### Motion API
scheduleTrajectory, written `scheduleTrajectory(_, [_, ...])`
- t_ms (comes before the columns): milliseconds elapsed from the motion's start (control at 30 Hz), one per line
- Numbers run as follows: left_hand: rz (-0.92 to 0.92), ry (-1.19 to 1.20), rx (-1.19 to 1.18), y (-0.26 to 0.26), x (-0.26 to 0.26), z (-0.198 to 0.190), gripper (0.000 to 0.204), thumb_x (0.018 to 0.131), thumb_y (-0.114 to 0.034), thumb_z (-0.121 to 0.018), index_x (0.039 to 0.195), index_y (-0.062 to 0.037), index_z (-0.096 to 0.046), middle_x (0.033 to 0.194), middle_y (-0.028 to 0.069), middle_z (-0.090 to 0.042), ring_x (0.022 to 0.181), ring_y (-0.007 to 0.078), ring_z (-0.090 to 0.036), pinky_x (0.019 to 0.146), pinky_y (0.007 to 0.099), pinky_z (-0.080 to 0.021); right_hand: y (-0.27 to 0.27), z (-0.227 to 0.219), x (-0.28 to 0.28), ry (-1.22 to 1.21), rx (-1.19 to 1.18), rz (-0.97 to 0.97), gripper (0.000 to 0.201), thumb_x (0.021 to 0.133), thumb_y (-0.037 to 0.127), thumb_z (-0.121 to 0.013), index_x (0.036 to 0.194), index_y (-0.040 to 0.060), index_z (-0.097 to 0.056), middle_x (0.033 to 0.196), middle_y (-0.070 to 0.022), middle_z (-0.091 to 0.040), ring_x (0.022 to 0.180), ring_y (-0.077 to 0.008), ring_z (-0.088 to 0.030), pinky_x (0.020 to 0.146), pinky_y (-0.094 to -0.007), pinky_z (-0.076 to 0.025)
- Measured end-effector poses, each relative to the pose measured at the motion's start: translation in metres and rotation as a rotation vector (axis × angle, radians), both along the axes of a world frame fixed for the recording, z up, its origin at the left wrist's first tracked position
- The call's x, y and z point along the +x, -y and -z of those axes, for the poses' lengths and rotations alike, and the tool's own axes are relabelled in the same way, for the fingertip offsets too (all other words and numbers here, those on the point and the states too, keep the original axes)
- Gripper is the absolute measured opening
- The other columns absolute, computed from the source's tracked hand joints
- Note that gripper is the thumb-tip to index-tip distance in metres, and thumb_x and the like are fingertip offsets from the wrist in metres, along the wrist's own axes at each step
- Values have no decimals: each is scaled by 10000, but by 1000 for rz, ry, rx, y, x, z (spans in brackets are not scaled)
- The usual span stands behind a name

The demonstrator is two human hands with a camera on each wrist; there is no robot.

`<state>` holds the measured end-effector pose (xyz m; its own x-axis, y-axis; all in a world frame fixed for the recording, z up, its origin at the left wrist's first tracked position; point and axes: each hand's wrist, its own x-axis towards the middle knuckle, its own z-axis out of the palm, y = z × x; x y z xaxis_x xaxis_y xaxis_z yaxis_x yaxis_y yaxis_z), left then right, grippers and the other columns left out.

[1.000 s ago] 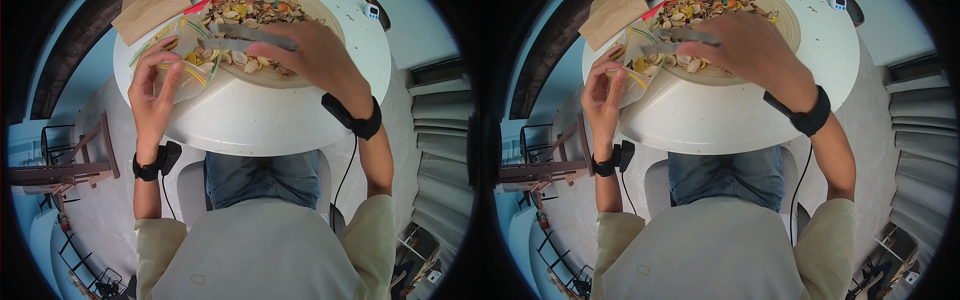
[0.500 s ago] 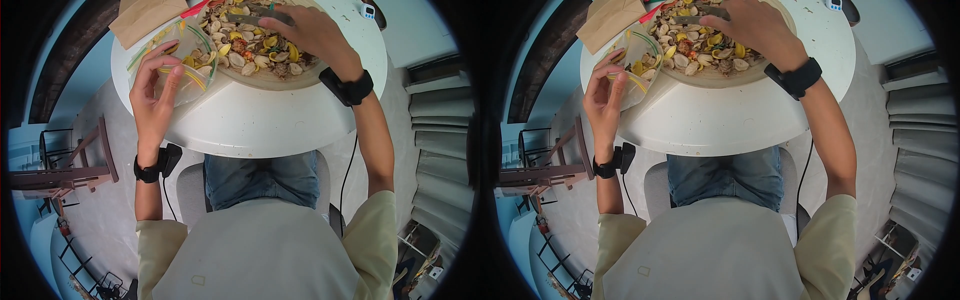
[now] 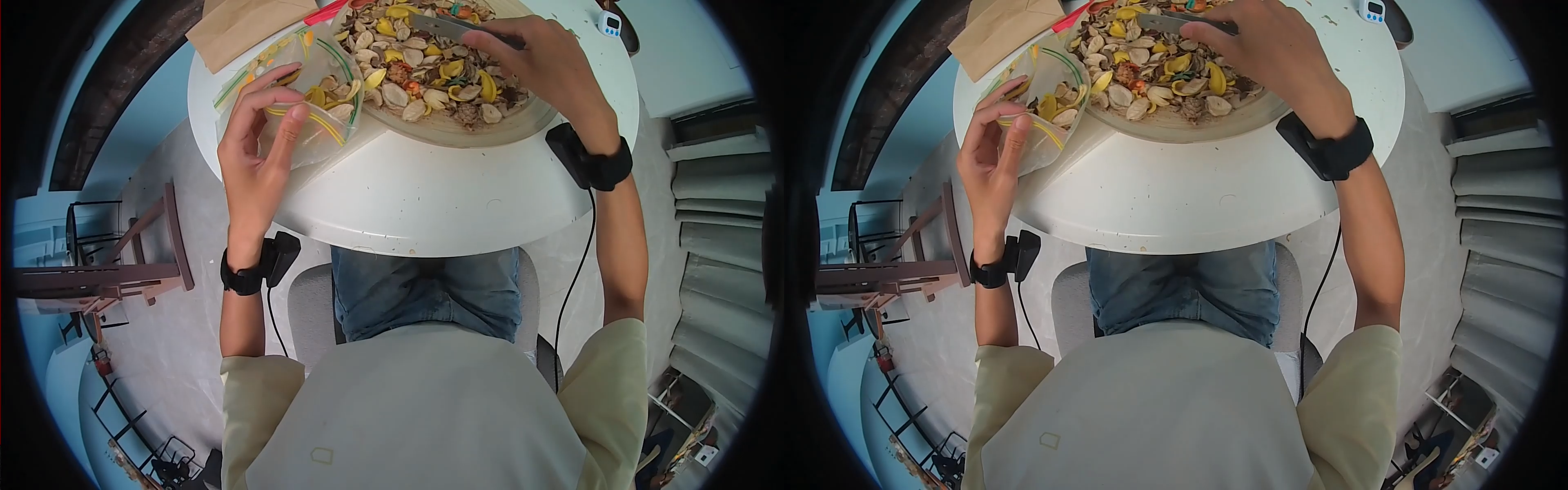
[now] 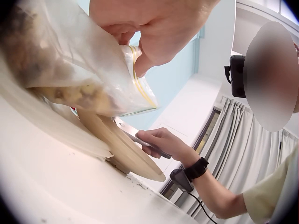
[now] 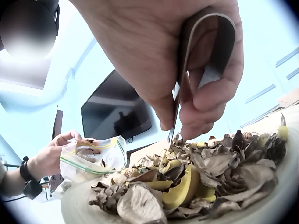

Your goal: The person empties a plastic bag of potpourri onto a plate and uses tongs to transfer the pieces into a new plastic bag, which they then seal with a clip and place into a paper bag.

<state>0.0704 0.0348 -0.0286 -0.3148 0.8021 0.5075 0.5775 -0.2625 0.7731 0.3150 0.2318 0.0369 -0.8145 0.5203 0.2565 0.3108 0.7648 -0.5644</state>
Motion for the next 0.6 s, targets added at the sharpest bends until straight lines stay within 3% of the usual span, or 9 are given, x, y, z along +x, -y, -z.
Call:
scheduleTrajectory(133, [12,13,-9,-2,2,-2,121,906,-105,-654,1013,-56,-626,1270,121,-591,1201,215,-545,1008,358,-441,25,-6,-3,104,205,75,389,893,453,-640,1063,119,-742,672,-64,-673,530,-133,-628,541,-244,-461])
scheduleTrajectory(233, [-10,22,-17,0,4,-3,122,904,-101,-655,1013,-54,-626,1264,119,-594,1205,218,-542,1017,358,-432,20,-3,-1,69,181,111,371,907,437,-632,1066,120,-742,658,-51,-667,511,-123,-605,528,-241,-458])
scheduleTrajectory(333, [-9,21,-10,1,0,-1,121,905,-108,-656,1010,-53,-634,1285,119,-579,1210,222,-540,1022,356,-431,31,-6,-10,90,-30,42,391,902,449,-633,1062,108,-739,629,-77,-646,507,-140,-582,535,-255,-446])
scheduleTrajectory(400, [-24,-11,41,-2,1,0,123,904,-111,-660,1010,-51,-643,1311,118,-557,1227,222,-528,1028,356,-429,28,23,-14,-69,316,0,499,874,530,-587,853,48,-713,716,-141,-647,694,-340,-617,644,-427,-459])
scheduleTrajectory(500, [-31,9,45,-3,3,-2,125,902,-108,-661,1011,-48,-648,1327,117,-542,1245,223,-513,1030,359,-430,48,21,-19,11,194,-78,523,871,541,-590,855,32,-709,715,-138,-651,686,-347,-617,634,-429,-459])
scheduleTrajectory(600, [-36,32,21,-2,6,-5,128,900,-102,-661,1012,-43,-643,1322,118,-546,1248,221,-508,1031,356,-426,49,18,-17,47,228,-19,540,859,560,-601,919,36,-715,699,-132,-650,672,-347,-618,634,-424,-467])
